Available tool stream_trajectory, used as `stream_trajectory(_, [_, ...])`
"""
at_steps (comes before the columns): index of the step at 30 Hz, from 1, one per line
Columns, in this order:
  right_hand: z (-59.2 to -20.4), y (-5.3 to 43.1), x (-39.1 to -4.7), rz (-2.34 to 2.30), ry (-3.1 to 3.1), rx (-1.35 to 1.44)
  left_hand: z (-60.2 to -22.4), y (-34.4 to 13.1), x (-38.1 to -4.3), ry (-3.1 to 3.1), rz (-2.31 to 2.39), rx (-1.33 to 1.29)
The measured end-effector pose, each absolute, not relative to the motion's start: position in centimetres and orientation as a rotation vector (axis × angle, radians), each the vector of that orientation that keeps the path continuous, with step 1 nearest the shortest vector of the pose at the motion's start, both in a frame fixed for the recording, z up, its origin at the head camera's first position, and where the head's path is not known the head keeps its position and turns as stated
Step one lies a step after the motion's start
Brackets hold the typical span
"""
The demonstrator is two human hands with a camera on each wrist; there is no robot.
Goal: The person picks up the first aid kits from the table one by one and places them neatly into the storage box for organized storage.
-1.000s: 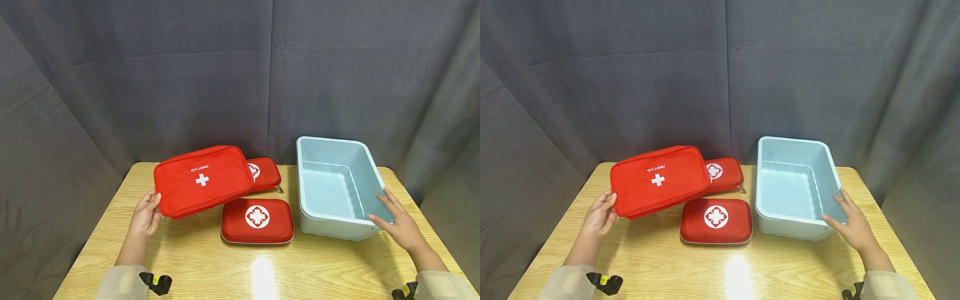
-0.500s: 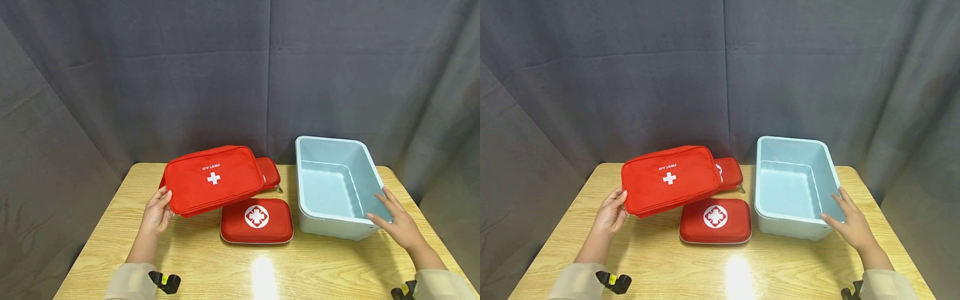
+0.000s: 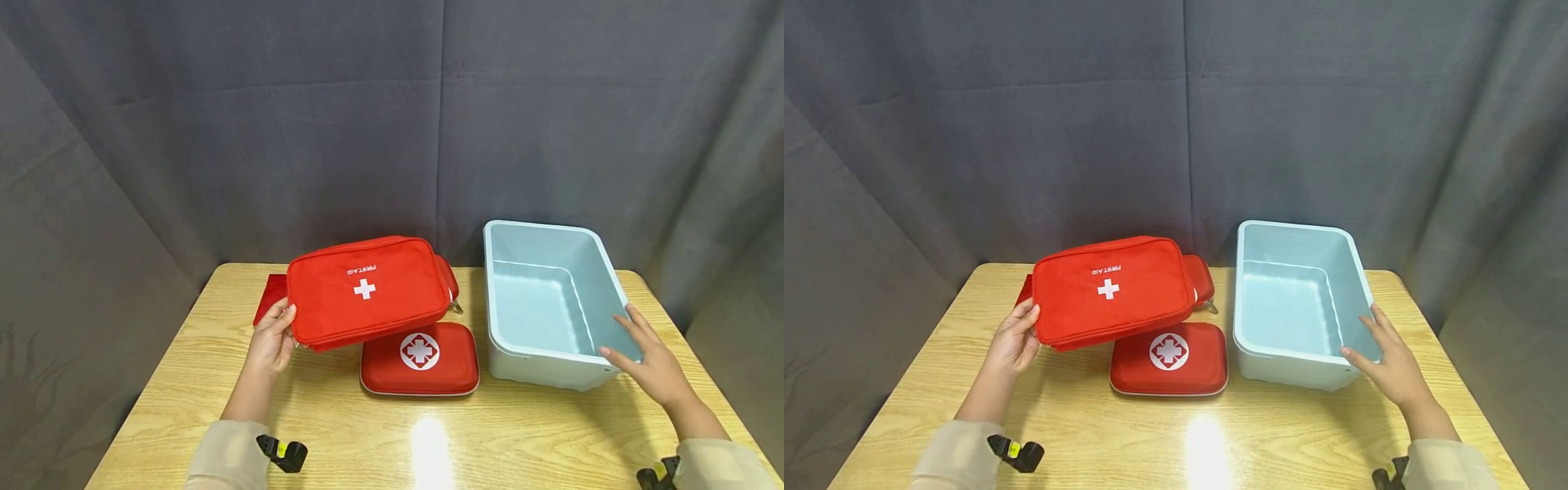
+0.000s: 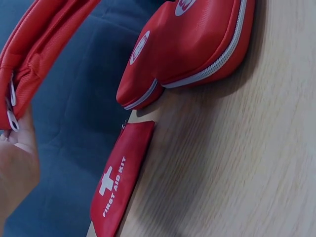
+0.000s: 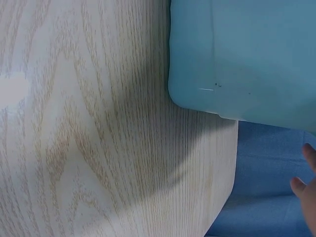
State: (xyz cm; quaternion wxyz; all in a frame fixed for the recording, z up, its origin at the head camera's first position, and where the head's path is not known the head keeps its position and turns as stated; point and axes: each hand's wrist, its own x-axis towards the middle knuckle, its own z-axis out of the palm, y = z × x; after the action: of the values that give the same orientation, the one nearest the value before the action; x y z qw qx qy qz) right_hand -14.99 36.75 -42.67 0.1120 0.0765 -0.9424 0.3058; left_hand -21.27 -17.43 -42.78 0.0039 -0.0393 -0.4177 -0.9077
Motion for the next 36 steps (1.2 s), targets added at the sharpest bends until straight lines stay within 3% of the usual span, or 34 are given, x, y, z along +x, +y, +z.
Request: stream_trajectory(36, [-41.8,36.9,-15.0,0.953,-2.835,0.217,-40.7,-11.6,-24.3,-1.452,-2.848,-0.016])
